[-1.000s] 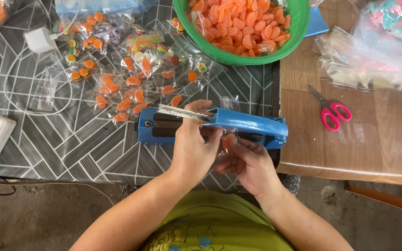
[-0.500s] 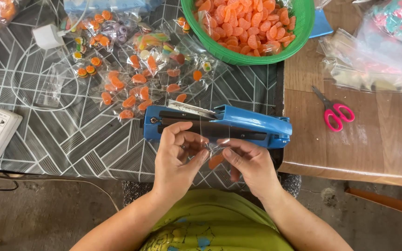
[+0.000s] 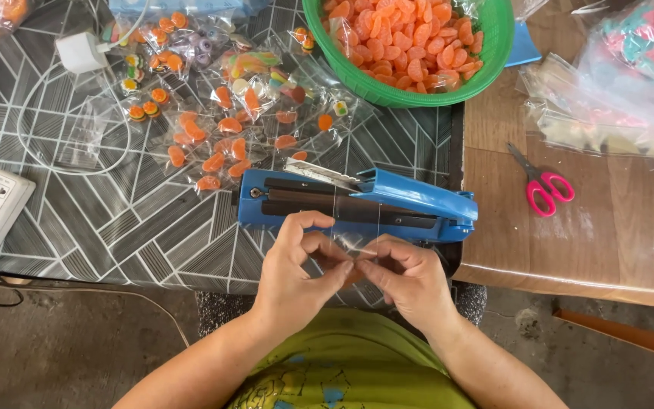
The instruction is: Picking up small candies, placing them into plastic bags, and sealing the bags using a heat sealer.
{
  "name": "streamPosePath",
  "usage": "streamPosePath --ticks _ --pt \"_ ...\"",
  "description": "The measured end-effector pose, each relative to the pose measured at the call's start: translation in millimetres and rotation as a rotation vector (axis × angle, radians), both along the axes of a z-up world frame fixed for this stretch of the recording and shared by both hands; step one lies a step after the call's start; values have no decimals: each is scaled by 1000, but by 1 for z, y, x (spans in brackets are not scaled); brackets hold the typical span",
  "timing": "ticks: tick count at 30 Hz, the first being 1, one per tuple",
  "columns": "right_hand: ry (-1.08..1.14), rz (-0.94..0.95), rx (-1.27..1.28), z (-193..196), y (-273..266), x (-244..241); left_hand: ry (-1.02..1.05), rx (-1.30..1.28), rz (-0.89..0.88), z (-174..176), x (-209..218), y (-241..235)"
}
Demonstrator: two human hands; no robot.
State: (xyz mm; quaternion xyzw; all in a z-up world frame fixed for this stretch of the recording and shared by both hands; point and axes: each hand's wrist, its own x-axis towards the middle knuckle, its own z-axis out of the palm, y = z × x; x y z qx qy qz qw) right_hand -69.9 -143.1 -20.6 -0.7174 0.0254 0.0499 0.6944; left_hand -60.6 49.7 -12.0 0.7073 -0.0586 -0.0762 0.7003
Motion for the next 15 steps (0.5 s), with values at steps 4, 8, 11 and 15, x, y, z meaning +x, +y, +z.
streamPosePath --ticks 4,8,11,15 --pt "79 -39 134 -19 -7 -5 192 -299 -35 -4 4 0" --pt "102 -101 253 -36 -13 0 209 -317 33 -7 8 1" --pt "107 -118 252 -33 -10 6 192 -300 102 -6 8 2" --pt "93 -110 198 -14 -3 9 165 -357 168 -9 7 2"
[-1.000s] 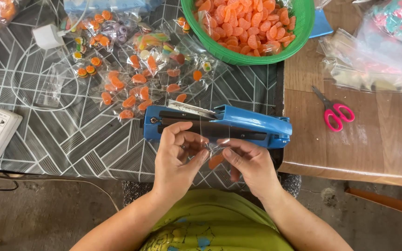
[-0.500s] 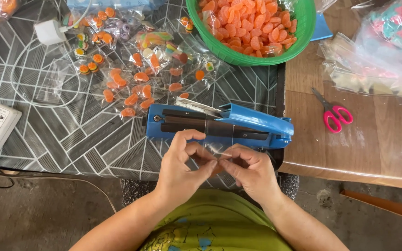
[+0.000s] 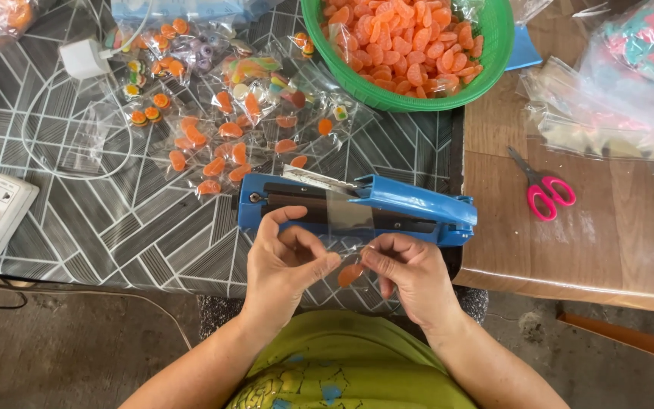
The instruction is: Picking up small candies, placing them into plastic bags, and sealing the bags using a heat sealer.
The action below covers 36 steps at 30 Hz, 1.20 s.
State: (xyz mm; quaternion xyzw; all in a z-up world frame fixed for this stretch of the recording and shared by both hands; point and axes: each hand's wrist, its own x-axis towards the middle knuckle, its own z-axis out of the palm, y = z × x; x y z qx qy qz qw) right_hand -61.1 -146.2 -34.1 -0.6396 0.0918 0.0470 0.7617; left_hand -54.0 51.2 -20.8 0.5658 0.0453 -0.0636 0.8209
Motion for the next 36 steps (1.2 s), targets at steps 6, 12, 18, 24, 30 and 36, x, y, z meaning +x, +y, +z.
streamPosePath --ticks 6,12,18,24,30,36 --pt "97 104 -235 16 -9 8 140 324 -413 -8 -8 -7" --pt "-458 26 -1004 42 -22 -10 356 -5 -292 -7 -3 -14" --pt "-1021 -84 -1235 121 -23 33 358 174 -385 9 3 -22" --pt "-499 536 -1033 105 -6 112 409 136 -365 10 5 -35" --pt "-497 549 -1116 84 0 116 436 86 -371 11 10 -37" --pt "-496 551 -1205 68 5 120 428 57 -359 9 12 -37"
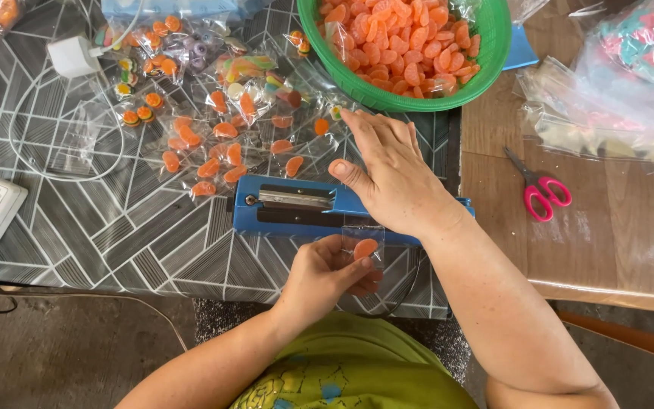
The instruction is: Picking up small candies, placing them into plastic bags, and sealing the bags using a heat sealer.
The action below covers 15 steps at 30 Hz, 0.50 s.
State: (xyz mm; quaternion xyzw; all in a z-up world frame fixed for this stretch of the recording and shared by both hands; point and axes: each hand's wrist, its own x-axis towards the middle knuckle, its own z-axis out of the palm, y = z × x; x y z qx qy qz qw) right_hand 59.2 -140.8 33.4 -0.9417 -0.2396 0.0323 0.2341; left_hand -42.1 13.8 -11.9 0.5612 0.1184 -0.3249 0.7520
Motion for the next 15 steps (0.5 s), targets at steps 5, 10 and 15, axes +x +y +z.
streamPosePath --ticks 5,10,15 --pt "70 -27 -12 4 4 0 -6 -21 -1 -8 0 -1" --pt "90 -31 -17 0 5 2 1 -36 4 -10 0 -2" --pt "73 -31 -39 -7 4 4 -7 -45 13 -12 0 -3"
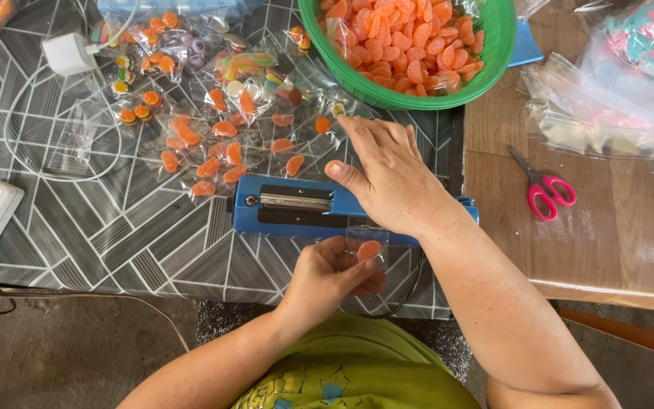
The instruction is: Picking up small candies, placing them into plastic bags, and sealing the bags using a heat sealer.
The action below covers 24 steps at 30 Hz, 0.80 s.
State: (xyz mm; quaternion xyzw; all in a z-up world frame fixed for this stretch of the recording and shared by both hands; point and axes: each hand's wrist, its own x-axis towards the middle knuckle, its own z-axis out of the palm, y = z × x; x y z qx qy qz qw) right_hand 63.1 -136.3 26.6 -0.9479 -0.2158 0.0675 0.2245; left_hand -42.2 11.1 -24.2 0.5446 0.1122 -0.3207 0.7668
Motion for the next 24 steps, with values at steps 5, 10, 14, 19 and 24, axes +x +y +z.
streamPosePath --ticks 5,10,14,19,24 --pt "19 -3 -9 0 2 1 -17 5 -4 -3 1 0" --pt "43 -5 -13 2 3 1 -14 -10 0 -5 2 0" --pt "95 -36 -57 14 11 -2 -151 -32 24 -16 -2 0" --pt "126 -89 -109 14 13 -3 -263 -83 43 -19 -3 0" --pt "88 -35 -113 3 12 3 -35 -14 -19 -7 3 5"
